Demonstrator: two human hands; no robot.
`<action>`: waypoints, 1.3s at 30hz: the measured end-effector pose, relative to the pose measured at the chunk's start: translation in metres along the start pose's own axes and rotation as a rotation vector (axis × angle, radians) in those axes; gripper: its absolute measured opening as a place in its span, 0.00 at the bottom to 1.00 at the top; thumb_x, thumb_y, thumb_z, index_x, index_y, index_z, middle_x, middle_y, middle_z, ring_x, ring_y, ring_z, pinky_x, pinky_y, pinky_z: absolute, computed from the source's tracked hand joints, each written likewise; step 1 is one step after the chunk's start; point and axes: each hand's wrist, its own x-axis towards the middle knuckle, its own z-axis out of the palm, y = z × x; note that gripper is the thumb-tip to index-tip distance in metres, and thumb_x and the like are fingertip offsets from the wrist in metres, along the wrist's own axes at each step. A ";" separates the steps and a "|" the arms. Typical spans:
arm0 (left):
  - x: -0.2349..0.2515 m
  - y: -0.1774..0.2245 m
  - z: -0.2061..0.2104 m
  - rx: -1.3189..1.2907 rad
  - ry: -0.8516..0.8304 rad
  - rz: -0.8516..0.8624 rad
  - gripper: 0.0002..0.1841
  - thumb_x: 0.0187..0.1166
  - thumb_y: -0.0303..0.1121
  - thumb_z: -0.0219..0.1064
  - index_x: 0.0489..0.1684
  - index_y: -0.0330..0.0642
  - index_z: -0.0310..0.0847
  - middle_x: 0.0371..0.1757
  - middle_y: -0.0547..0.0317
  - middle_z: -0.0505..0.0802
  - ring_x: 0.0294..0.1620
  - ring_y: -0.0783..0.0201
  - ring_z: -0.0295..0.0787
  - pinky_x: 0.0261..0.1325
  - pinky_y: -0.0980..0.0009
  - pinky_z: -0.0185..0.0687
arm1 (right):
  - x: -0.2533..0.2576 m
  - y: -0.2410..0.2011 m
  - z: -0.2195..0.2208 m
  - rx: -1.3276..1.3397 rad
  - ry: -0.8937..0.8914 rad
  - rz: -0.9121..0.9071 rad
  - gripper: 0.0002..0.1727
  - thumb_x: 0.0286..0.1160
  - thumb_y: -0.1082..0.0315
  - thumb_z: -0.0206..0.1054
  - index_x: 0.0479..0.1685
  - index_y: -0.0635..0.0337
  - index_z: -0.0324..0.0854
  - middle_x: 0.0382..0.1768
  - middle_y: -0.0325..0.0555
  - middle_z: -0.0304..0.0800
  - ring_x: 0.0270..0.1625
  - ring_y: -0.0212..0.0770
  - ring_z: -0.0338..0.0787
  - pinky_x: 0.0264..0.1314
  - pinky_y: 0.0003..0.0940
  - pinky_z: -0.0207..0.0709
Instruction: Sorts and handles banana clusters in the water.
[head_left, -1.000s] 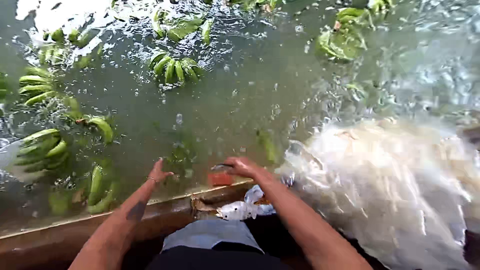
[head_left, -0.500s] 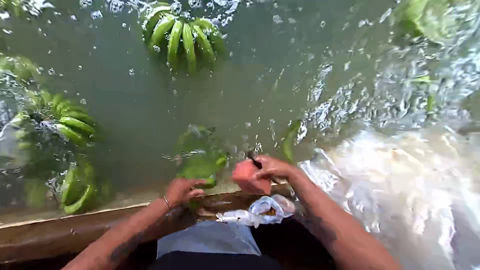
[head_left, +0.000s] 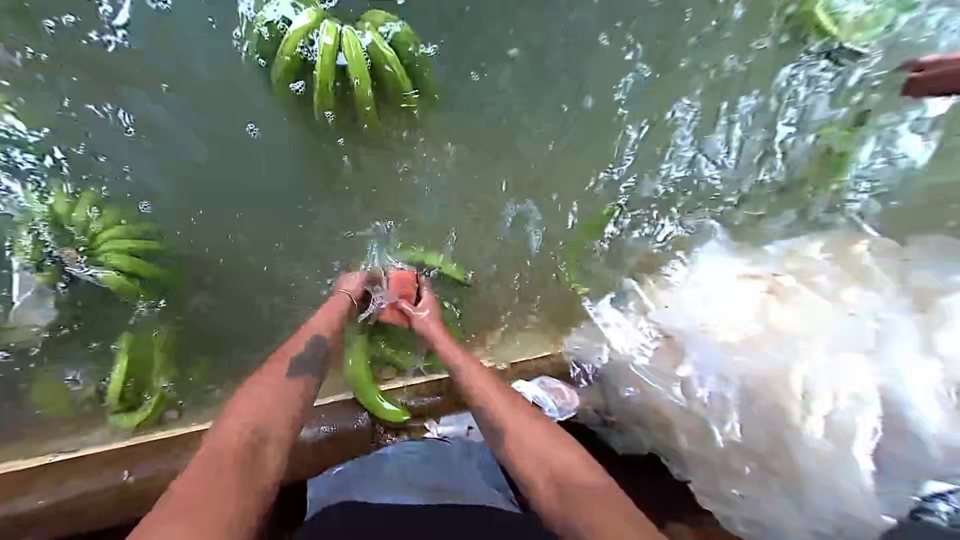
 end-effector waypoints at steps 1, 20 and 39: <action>0.003 -0.003 -0.004 0.028 0.035 -0.010 0.25 0.92 0.42 0.54 0.69 0.25 0.77 0.71 0.27 0.82 0.76 0.36 0.76 0.78 0.39 0.68 | 0.005 0.004 -0.014 -0.143 -0.036 -0.010 0.43 0.71 0.70 0.76 0.88 0.66 0.60 0.75 0.67 0.79 0.76 0.57 0.82 0.81 0.53 0.74; -0.013 -0.002 0.005 0.088 -0.461 0.134 0.35 0.87 0.50 0.62 0.87 0.36 0.62 0.76 0.33 0.80 0.76 0.42 0.78 0.79 0.43 0.70 | -0.110 0.014 -0.030 -0.227 -0.478 -0.544 0.36 0.55 0.63 0.82 0.68 0.72 0.82 0.64 0.64 0.88 0.67 0.55 0.87 0.75 0.51 0.77; 0.007 -0.006 0.091 -0.148 -0.381 0.172 0.48 0.71 0.30 0.77 0.93 0.45 0.48 0.74 0.35 0.82 0.71 0.45 0.83 0.73 0.48 0.79 | 0.015 -0.037 -0.180 -1.008 0.261 -0.091 0.62 0.61 0.38 0.82 0.95 0.56 0.51 0.71 0.71 0.79 0.72 0.72 0.80 0.66 0.69 0.77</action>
